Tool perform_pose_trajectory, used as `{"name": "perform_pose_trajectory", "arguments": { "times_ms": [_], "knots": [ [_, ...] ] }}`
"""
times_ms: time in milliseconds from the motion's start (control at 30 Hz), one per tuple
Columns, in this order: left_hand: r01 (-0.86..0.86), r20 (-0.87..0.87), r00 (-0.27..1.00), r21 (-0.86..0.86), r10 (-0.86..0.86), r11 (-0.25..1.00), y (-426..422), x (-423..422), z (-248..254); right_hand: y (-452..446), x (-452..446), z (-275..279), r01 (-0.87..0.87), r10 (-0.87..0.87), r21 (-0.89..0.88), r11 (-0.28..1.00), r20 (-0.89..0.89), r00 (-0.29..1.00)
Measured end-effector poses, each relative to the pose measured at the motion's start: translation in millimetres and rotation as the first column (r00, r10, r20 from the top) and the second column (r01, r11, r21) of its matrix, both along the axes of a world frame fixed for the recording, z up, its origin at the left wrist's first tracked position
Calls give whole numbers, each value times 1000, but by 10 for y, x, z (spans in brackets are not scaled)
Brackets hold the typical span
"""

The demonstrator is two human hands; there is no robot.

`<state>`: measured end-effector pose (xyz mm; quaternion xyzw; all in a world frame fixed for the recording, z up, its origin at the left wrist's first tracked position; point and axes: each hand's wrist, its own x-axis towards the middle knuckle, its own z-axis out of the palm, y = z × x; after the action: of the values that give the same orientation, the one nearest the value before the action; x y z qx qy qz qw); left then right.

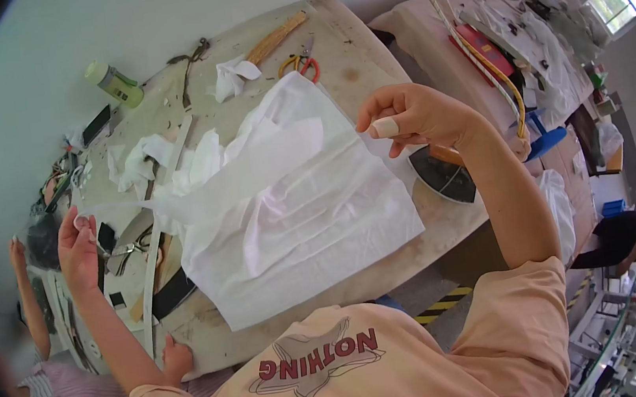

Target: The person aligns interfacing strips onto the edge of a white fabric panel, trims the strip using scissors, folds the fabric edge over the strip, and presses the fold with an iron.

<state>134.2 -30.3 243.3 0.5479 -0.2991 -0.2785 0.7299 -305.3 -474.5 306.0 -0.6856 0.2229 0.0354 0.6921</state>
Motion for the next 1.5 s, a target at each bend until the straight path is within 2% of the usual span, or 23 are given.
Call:
{"name": "perform_pose_trajectory", "arguments": {
  "times_ms": [33,100,200,267,333,400,467,600,633,667,733,767,800,833,867,900,933,1000,1100,1133,1267,1367,1500],
  "knots": [
    [-10,6,1000,20,10,1000,34,-182,139,102,-50,-54,35,-38,-44,998,-64,997],
    [-234,492,870,375,21,897,-113,-787,587,331,-53,-233,28,-33,-53,998,-113,993],
    [-285,623,782,341,12,896,-346,-1606,1126,716,6,-517,-109,85,-224,968,-115,990],
    [-250,685,728,282,-12,926,-385,-1919,1313,1189,50,-672,-217,250,-394,893,34,968],
    [-252,716,696,306,-48,918,-333,-2232,1466,1714,33,-707,-321,386,-373,871,115,915],
    [-226,765,635,312,-103,923,-269,-2547,1558,2203,-11,-702,-234,428,-450,862,397,812],
    [-173,763,616,373,-195,912,-274,-2820,1593,2467,-17,-488,-66,286,-388,919,545,788],
    [41,610,681,521,-405,853,-518,-3448,1444,2511,-150,-352,83,187,-330,940,705,685],
    [212,613,621,469,-489,857,-608,-3561,1304,2489,-223,-366,72,193,-329,942,702,685],
    [377,625,547,409,-556,831,-653,-3623,1198,2438,-313,-392,-130,298,-304,944,609,735],
    [368,598,610,368,-520,854,-578,-3516,1126,2321,-470,-439,-505,530,-179,845,415,740],
    [365,562,664,331,-493,870,-554,-3465,1070,2274,-518,-445,-519,540,-172,837,410,735],
    [270,399,857,195,-327,943,-629,-3448,960,2213,-542,-446,-544,405,252,800,440,801],
    [136,190,971,78,-149,988,-747,-3438,811,2144,-548,-444,-478,272,627,615,400,875],
    [230,20,972,105,-234,967,-891,-3462,566,2079,-559,-443,-333,164,887,321,295,941],
    [331,-149,938,110,-314,937,-984,-3502,309,2016,-578,-448,-328,170,885,329,286,943],
    [335,-147,936,96,-319,937,-943,-3596,99,1942,-587,-460,-303,71,868,394,300,951],
    [593,-589,704,180,-397,785,-861,-3839,-183,1769,-622,-453,-254,-42,847,467,307,951],
    [696,-458,659,69,-596,715,-745,-3876,-243,1526,-771,-359,3,-304,808,589,218,927],
    [700,-460,651,56,-604,712,-726,-3890,-244,1458,-814,-365,15,-307,802,597,211,928],
    [684,-527,667,152,-527,714,-578,-3928,-189,1274,-1005,-465,68,-388,771,633,240,890],
    [481,-511,811,306,-284,821,-434,-3870,-130,1143,-1212,-699,363,-461,380,851,207,863],
    [357,-430,885,380,-179,853,-193,-3678,-122,999,-1467,-814,447,-478,385,807,-18,878]
  ]
}}
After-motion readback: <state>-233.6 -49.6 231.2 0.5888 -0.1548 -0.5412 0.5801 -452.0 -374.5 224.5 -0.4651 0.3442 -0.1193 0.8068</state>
